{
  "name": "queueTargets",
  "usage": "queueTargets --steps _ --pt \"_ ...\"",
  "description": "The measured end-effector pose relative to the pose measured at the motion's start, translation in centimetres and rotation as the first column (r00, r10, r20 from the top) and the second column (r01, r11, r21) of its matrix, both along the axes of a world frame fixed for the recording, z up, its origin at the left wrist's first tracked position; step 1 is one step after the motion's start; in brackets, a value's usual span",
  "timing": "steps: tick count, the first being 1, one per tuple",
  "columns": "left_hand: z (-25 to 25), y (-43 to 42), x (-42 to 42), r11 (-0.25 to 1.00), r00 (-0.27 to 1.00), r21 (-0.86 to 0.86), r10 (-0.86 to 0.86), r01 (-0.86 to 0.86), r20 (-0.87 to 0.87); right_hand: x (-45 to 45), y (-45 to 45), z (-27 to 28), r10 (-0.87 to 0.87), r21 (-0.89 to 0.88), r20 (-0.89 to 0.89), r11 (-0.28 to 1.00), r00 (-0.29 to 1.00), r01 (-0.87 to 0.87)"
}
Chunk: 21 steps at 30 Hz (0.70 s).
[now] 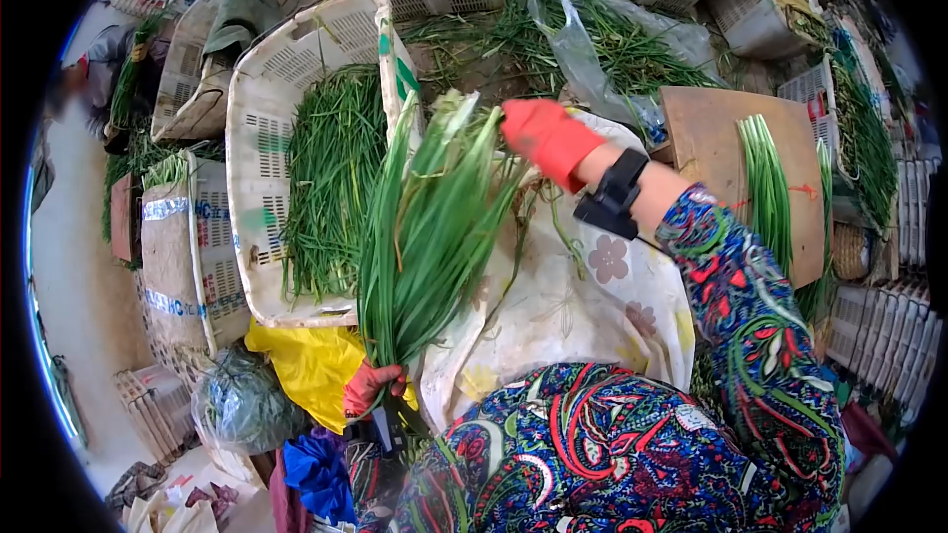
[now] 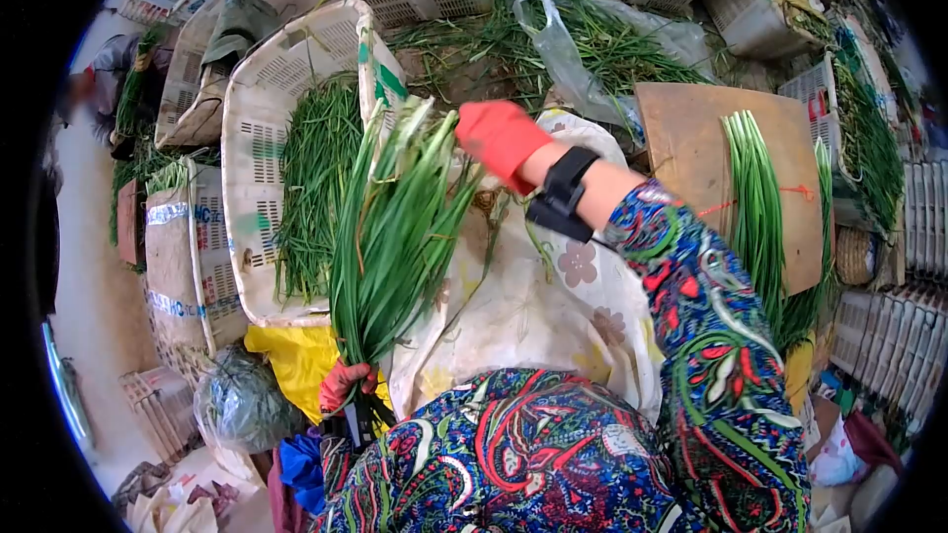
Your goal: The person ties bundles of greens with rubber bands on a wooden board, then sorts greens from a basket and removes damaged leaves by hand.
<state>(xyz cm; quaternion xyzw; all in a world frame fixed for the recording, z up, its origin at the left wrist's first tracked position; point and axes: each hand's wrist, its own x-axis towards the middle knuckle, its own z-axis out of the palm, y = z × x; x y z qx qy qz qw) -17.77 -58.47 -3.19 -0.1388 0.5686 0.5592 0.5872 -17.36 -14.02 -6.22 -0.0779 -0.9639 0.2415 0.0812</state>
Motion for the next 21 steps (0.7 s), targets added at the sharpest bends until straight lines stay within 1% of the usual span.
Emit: queueTargets --steps 1,3,4,7,9,10,11,12,13,14,15,16,18,19,20,21 --pt "-0.1 0.0 -0.1 0.999 0.998 -0.020 -0.051 0.050 -0.026 -0.3 1.2 1.7 -0.043 0.006 0.109 0.999 0.993 0.043" --pt "0.2 0.8 -0.7 0.987 0.986 -0.064 -0.153 0.149 -0.072 -1.0 3.2 2.4 0.016 0.040 0.077 0.999 0.997 -0.020" --pt "0.1 0.9 -1.1 0.966 0.970 -0.134 -0.232 0.221 -0.074 -1.3 3.9 3.8 0.054 0.147 0.135 0.986 0.989 -0.073" --pt "1.1 2.9 -1.0 0.986 0.987 -0.126 -0.126 0.113 -0.100 -2.6 7.1 3.3 0.178 0.402 0.163 0.886 0.970 -0.230" --pt "1.3 3.2 -1.1 0.985 0.987 -0.133 -0.122 0.108 -0.103 -2.7 8.8 5.5 0.044 0.399 0.177 0.910 0.983 -0.112" --pt "1.3 3.4 -1.2 0.985 0.987 -0.137 -0.120 0.105 -0.105 -2.6 10.2 5.9 0.043 0.429 0.165 0.896 0.985 -0.110" --pt "1.3 3.5 -1.4 0.978 0.979 -0.153 -0.162 0.142 -0.127 -2.3 11.6 5.8 0.091 0.492 0.034 0.865 0.995 -0.096" --pt "1.2 3.5 -1.5 0.969 0.968 -0.173 -0.203 0.178 -0.146 -2.5 13.0 5.2 0.062 0.536 -0.048 0.844 0.997 -0.027" --pt "1.2 3.3 -1.5 0.957 0.955 -0.194 -0.247 0.214 -0.165 -2.5 15.7 4.8 0.101 0.492 -0.154 0.871 0.983 -0.012" --pt "1.0 3.0 -1.6 0.963 0.966 -0.185 -0.221 0.194 -0.134 -3.0 19.0 3.9 0.029 0.350 -0.275 0.934 0.961 0.072" --pt "1.1 3.0 -1.5 0.967 0.970 -0.191 -0.198 0.169 -0.144 -2.7 22.6 3.2 -0.005 0.506 -0.317 0.845 0.948 0.174" --pt "1.5 3.3 -1.2 0.970 0.973 -0.197 -0.175 0.143 -0.152 -1.6 24.0 3.8 -0.186 0.626 -0.173 0.737 0.967 0.254" --pt "2.0 3.8 -0.9 0.971 0.974 -0.204 -0.159 0.124 -0.163 -0.2 22.6 6.0 -0.159 0.522 0.072 0.847 0.985 0.098" --pt "1.8 3.8 -1.0 0.974 0.975 -0.194 -0.148 0.115 -0.167 -0.4 21.7 5.8 -0.099 0.333 -0.133 0.932 0.986 0.139" --pt "1.4 3.5 -0.8 0.978 0.977 -0.183 -0.135 0.104 -0.168 -0.7 18.5 6.7 -0.115 0.149 -0.058 0.981 0.992 0.122" --pt "1.1 3.4 -0.7 0.980 0.978 -0.175 -0.121 0.091 -0.168 -1.0 15.0 8.6 -0.120 -0.527 0.246 0.816 0.962 0.237"
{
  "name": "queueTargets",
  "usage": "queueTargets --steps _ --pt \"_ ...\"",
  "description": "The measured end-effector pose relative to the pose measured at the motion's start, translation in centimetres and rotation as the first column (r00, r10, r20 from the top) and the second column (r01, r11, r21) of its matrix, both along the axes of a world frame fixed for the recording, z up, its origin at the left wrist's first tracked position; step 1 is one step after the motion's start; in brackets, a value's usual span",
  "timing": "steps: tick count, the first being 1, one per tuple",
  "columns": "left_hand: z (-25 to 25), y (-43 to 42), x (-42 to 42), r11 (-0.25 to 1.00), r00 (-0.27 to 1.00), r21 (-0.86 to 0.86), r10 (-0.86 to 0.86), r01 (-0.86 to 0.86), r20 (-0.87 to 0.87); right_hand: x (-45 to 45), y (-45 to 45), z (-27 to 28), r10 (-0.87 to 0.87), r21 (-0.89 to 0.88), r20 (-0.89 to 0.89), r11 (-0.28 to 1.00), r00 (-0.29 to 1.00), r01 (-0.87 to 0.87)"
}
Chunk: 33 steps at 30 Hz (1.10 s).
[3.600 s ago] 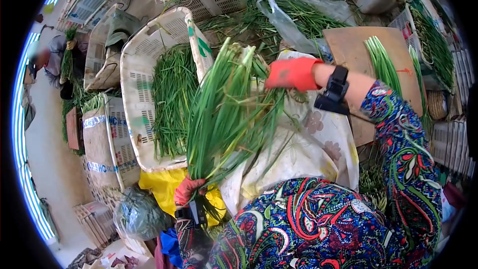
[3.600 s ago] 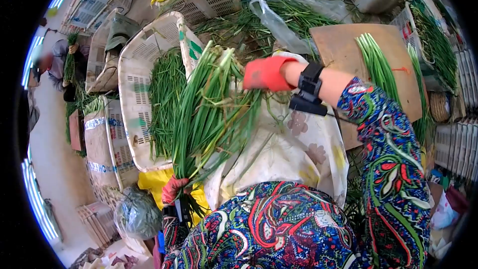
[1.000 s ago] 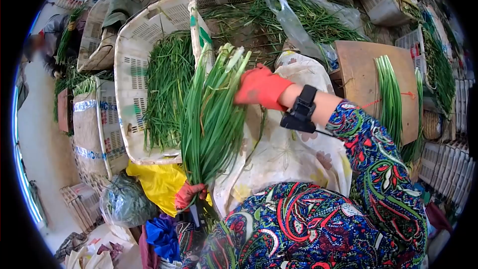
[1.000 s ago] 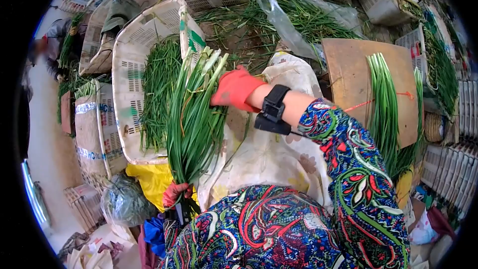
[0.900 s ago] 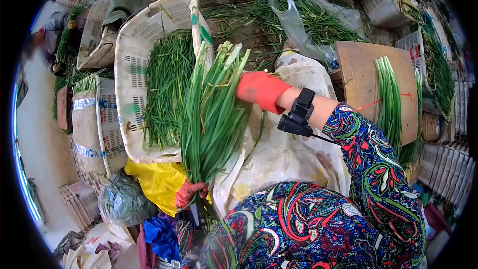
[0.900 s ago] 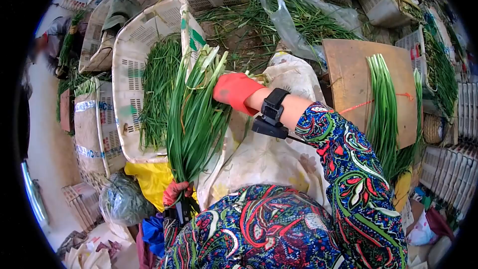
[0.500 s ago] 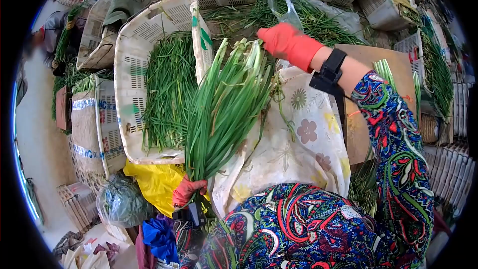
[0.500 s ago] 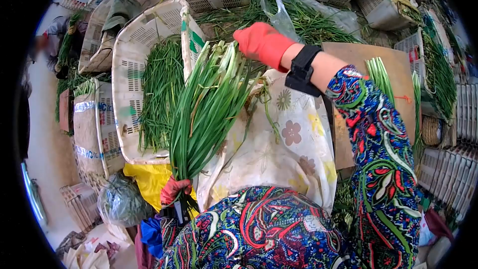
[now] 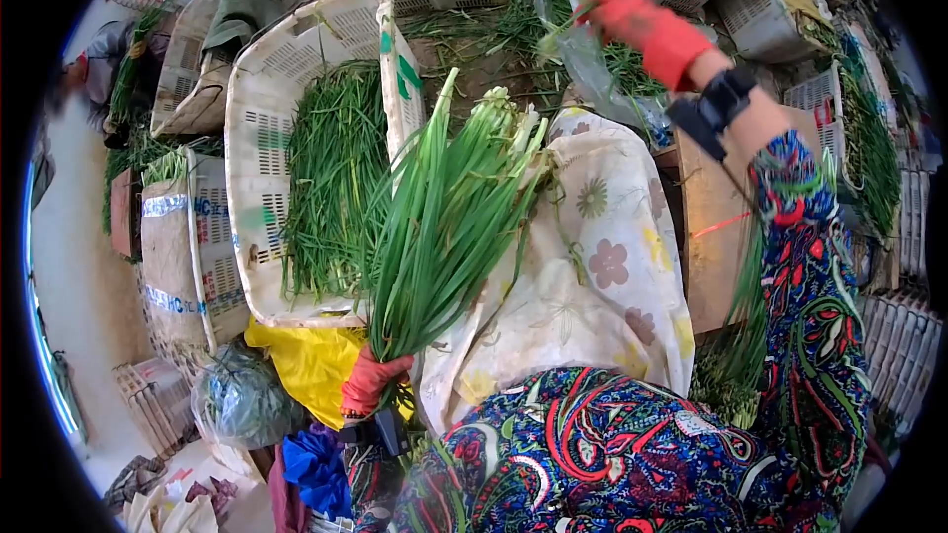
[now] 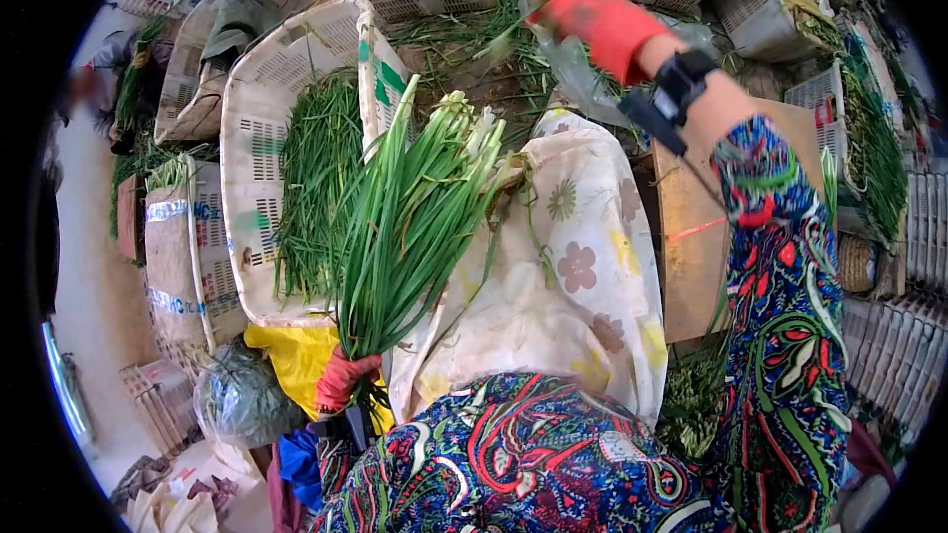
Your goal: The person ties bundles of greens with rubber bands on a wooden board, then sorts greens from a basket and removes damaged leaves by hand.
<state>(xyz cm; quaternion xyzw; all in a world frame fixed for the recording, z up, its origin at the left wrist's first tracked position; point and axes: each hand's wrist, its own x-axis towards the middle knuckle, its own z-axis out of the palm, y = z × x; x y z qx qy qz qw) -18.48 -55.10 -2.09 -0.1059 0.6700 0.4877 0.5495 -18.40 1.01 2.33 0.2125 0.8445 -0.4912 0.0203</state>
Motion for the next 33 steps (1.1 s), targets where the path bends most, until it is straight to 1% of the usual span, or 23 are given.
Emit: queueTargets --steps 1,2,3,4,5,6,7,8,10,11,14,16,18,19,21,22,23,24,26,27,28,30,33 --pt "-0.1 -0.1 -0.1 0.999 0.999 -0.012 -0.037 0.037 -0.013 0.1 -2.9 -0.9 -0.043 -0.279 -0.074 0.960 0.996 0.021" --pt "0.1 0.1 0.0 0.999 0.999 -0.019 -0.030 0.030 -0.017 -0.3 -5.2 -0.6 0.072 -0.189 0.218 0.981 0.973 -0.030" --pt "0.5 0.4 0.1 0.999 0.999 -0.030 -0.025 0.025 -0.022 0.4 -7.4 -1.9 0.137 -0.234 0.132 0.967 0.982 -0.104" --pt "0.7 0.5 0.1 0.999 0.999 -0.041 -0.027 0.026 -0.027 1.3 -9.5 -0.7 0.217 -0.242 0.280 0.959 0.935 -0.150" --pt "0.6 0.4 0.1 0.998 0.998 -0.047 -0.044 0.043 -0.037 2.0 -11.0 -1.3 0.315 -0.252 0.220 0.933 0.923 -0.258" --pt "0.5 0.3 0.0 0.997 0.997 -0.048 -0.064 0.062 -0.049 2.5 -12.1 -1.2 0.379 -0.079 0.307 0.924 0.873 -0.373" --pt "0.4 0.3 0.0 0.996 0.995 -0.049 -0.082 0.079 -0.061 3.0 -13.2 -0.7 0.483 -0.038 0.217 0.873 0.848 -0.487" --pt "0.4 0.3 -0.1 0.996 0.995 -0.041 -0.079 0.076 -0.067 2.9 -14.3 -3.6 0.423 0.128 0.177 0.885 0.889 -0.447" --pt "0.5 0.4 0.3 0.998 0.995 -0.030 -0.063 0.061 -0.074 2.1 -16.0 -3.8 0.357 0.192 0.247 0.893 0.901 -0.407" --pt "0.6 0.4 0.4 0.999 0.997 -0.009 -0.048 0.047 -0.066 1.8 -16.3 -4.2 0.364 0.275 0.255 0.861 0.896 -0.428" --pt "1.3 1.1 0.6 0.997 0.996 -0.054 -0.051 0.047 -0.070 1.1 -16.3 -5.0 0.407 0.490 0.286 0.716 0.867 -0.497" --pt "1.2 0.9 0.4 0.998 0.997 -0.028 -0.053 0.051 -0.058 0.8 -14.6 -4.7 0.447 0.609 0.311 0.584 0.839 -0.536" --pt "0.9 0.2 0.5 0.999 0.997 -0.016 -0.046 0.045 -0.057 0.1 -10.4 -2.9 0.292 0.696 0.305 0.581 0.906 -0.422" --pt "0.8 0.0 0.7 1.000 0.999 0.001 -0.013 0.014 -0.048 0.0 -7.4 -3.4 0.288 0.832 0.249 0.425 0.925 -0.356" --pt "0.7 0.0 0.8 0.999 0.999 -0.047 -0.011 0.009 -0.042 0.0 -0.9 -2.9 0.203 0.914 0.178 0.328 0.963 -0.238" --pt "0.7 -0.1 0.9 0.997 0.999 -0.073 -0.007 0.005 -0.038 -0.4 5.5 -6.5 0.069 0.850 0.075 0.518 0.995 -0.099" --pt "0.1 -0.6 0.9 0.997 0.999 -0.079 -0.026 0.023 -0.035 0.6 5.3 -4.2 -0.089 0.955 0.106 0.288 0.990 -0.076" --pt "0.2 -0.5 0.9 0.997 0.999 -0.070 -0.029 0.026 -0.041 1.7 4.9 -1.6 -0.265 0.993 0.116 0.059 0.957 -0.104" --pt "0.4 -0.1 0.9 0.998 0.998 -0.046 -0.033 0.031 -0.054 2.1 4.3 -2.3 0.060 0.867 -0.092 0.497 0.994 0.050" --pt "0.4 0.0 1.0 0.998 0.998 -0.048 -0.036 0.034 -0.053 2.1 0.3 -0.8 0.069 0.705 0.048 0.705 0.996 -0.083" --pt "0.5 0.0 0.9 0.998 0.998 -0.050 -0.044 0.041 -0.054 1.9 -3.9 0.8 0.109 0.475 0.177 0.861 0.978 -0.182" --pt "0.7 0.0 0.8 0.996 0.997 -0.069 -0.052 0.048 -0.052 2.2 -8.4 -3.3 0.386 0.407 0.145 0.816 0.911 -0.410" --pt "1.0 0.2 0.9 0.995 0.998 -0.092 -0.047 0.043 -0.049 0.9 -15.6 -6.4 0.270 0.357 0.267 0.864 0.925 -0.355"
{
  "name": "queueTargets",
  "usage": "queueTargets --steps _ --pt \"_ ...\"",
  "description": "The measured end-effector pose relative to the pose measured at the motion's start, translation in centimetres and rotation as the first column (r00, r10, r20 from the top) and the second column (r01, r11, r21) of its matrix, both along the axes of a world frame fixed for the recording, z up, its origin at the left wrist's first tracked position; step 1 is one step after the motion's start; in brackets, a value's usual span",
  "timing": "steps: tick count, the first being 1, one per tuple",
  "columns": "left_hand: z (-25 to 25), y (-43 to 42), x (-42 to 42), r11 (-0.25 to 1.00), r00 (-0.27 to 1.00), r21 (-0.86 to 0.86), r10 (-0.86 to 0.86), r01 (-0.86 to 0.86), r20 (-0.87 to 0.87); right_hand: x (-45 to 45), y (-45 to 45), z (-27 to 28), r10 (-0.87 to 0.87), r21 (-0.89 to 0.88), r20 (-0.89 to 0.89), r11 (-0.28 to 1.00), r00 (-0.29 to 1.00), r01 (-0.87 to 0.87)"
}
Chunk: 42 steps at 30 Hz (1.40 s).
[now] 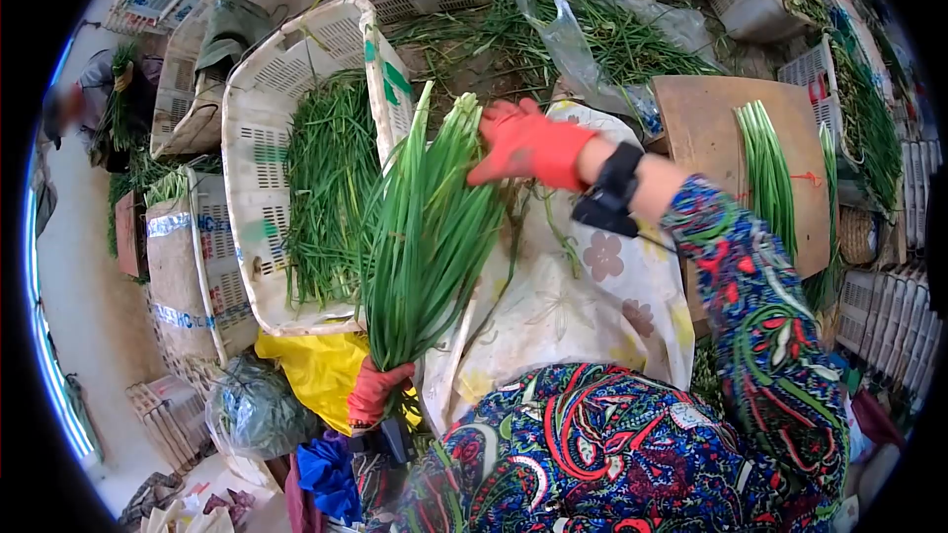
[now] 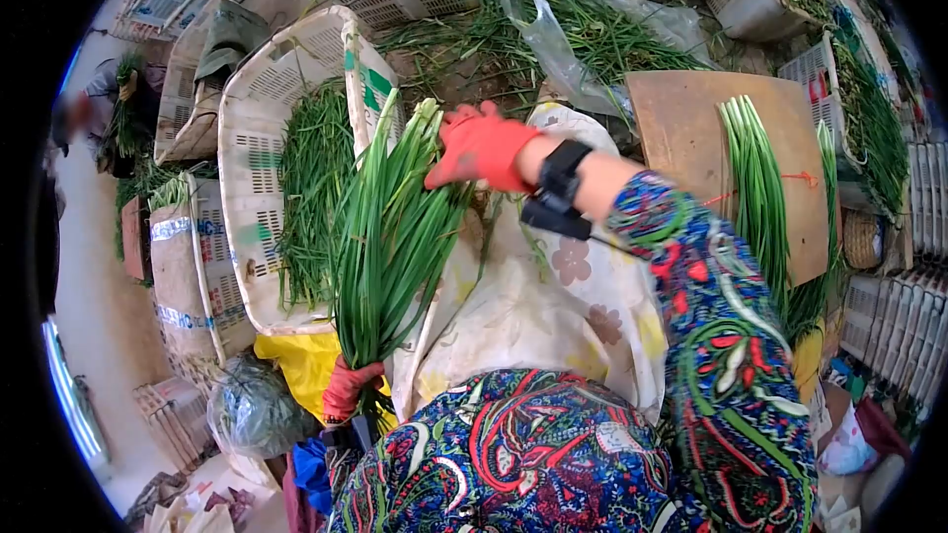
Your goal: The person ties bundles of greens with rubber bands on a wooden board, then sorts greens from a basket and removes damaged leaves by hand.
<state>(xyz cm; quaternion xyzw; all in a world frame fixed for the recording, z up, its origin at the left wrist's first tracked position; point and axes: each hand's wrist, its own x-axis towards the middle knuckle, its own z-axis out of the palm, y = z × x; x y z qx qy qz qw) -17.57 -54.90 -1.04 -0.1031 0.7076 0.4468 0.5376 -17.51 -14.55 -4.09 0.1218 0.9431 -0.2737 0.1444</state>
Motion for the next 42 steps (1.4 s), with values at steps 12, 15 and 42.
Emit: queueTargets --steps 12,15,42 --pt "-0.4 -0.8 0.0 0.995 0.999 0.094 0.039 -0.042 0.030 -2.5 0.0 -3.5 0.261 0.447 -0.454 0.894 0.852 -0.036" --pt "0.5 0.0 -0.2 0.993 0.998 0.102 0.067 -0.064 -0.023 -3.8 2.8 -2.0 0.418 0.492 -0.556 0.862 0.718 -0.121" --pt "1.4 0.2 -0.3 0.996 0.986 -0.063 0.050 -0.060 -0.161 -6.7 3.3 1.0 0.132 -0.433 -0.175 0.879 0.976 -0.197"
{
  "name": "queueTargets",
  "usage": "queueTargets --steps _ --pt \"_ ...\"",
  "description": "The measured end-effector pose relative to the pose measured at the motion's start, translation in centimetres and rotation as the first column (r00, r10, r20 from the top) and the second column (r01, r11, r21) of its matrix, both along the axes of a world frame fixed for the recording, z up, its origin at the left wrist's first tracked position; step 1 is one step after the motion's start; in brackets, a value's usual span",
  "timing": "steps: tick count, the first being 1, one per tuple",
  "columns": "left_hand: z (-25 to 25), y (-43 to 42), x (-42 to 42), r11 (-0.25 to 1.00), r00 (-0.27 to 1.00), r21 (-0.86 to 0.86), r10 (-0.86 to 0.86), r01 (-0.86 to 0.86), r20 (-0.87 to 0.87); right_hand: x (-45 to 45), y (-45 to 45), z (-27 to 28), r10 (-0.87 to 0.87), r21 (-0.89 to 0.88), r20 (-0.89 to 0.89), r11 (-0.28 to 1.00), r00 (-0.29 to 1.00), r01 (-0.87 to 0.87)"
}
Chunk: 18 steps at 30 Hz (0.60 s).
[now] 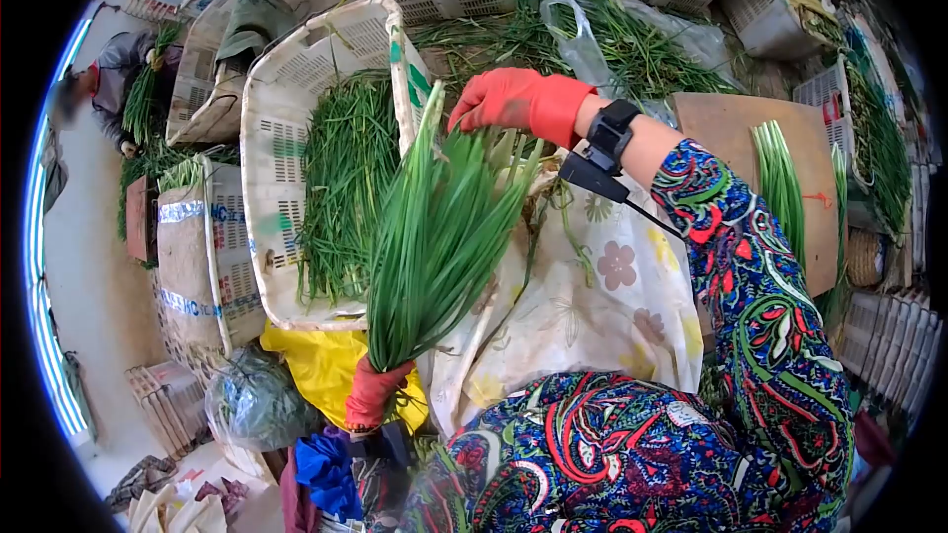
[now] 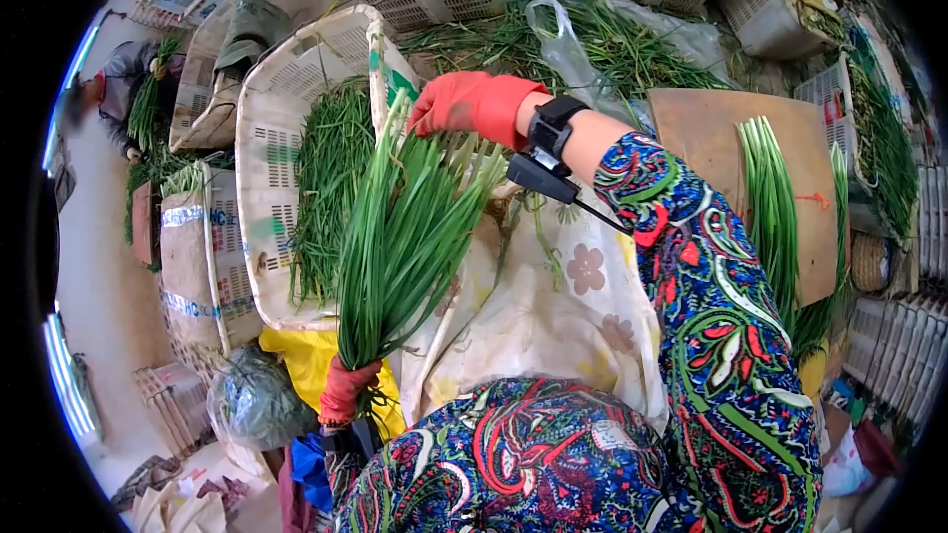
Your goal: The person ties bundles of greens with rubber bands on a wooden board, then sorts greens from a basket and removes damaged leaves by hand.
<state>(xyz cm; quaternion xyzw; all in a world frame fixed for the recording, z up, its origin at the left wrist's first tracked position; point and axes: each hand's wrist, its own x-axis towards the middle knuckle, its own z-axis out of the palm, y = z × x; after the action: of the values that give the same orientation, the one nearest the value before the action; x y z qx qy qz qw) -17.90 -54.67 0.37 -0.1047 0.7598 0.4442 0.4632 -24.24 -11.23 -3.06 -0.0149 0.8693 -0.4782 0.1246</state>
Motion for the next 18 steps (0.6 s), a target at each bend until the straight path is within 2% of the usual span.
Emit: queueTargets --steps 1,2,5,6,7,9,10,11,12,13,14,15,16,18 --pt "-0.1 0.0 0.1 1.000 1.000 -0.001 -0.002 0.002 0.008 0.3 0.3 0.2 -0.005 -0.011 -0.022 1.000 1.000 0.005" --pt "-0.5 -0.1 0.1 1.000 1.000 0.022 -0.007 0.007 0.006 0.7 0.4 0.3 0.038 0.097 -0.140 0.995 0.989 -0.024" --pt "-0.2 0.8 -0.2 0.998 0.999 0.055 -0.005 0.003 0.033 0.7 1.4 0.8 -0.008 0.034 -0.219 0.999 0.976 0.016" --pt "0.0 0.9 -0.1 0.999 0.999 0.033 -0.023 0.022 0.029 0.1 2.2 0.9 -0.001 0.121 -0.322 0.992 0.947 0.042" --pt "0.3 1.0 -0.2 0.999 0.999 0.011 -0.039 0.039 0.024 0.6 3.3 1.0 -0.082 0.059 -0.421 0.991 0.903 0.118" --pt "0.2 1.0 -0.3 0.998 0.998 -0.002 -0.057 0.057 0.029 0.9 6.5 2.7 -0.046 0.295 -0.613 0.913 0.788 0.283" --pt "0.0 0.6 -0.2 0.998 0.998 0.007 -0.055 0.055 0.040 0.6 9.3 2.4 -0.015 0.345 -0.719 0.860 0.695 0.375" --pt "-0.3 0.3 -0.1 0.999 0.997 0.016 -0.050 0.049 0.051 1.5 12.9 2.7 -0.253 0.075 -0.586 0.929 0.770 0.362" --pt "-0.5 0.1 0.0 0.998 0.998 0.031 -0.062 0.061 0.028 3.5 14.0 5.3 0.008 0.543 -0.699 0.656 0.715 0.524" --pt "-0.6 0.0 0.2 0.998 0.998 0.031 -0.049 0.048 0.034 4.8 15.5 5.9 -0.028 0.671 -0.673 0.398 0.739 0.626" --pt "-0.8 0.0 0.3 0.999 0.998 0.032 -0.041 0.039 0.038 6.1 17.0 6.5 -0.075 0.765 -0.631 0.108 0.772 0.635" --pt "-0.9 0.1 0.1 0.999 0.998 0.035 -0.039 0.037 0.040 6.2 18.2 6.1 -0.439 0.777 -0.542 0.064 0.717 0.627" --pt "-1.0 0.2 0.1 0.999 0.999 0.036 -0.033 0.031 0.038 6.5 18.4 4.7 -0.409 0.838 -0.396 0.207 0.823 0.506" --pt "-1.1 0.4 0.2 0.999 0.999 0.036 -0.024 0.022 0.042 7.8 14.2 4.8 -0.441 0.594 -0.127 0.684 0.888 0.425"
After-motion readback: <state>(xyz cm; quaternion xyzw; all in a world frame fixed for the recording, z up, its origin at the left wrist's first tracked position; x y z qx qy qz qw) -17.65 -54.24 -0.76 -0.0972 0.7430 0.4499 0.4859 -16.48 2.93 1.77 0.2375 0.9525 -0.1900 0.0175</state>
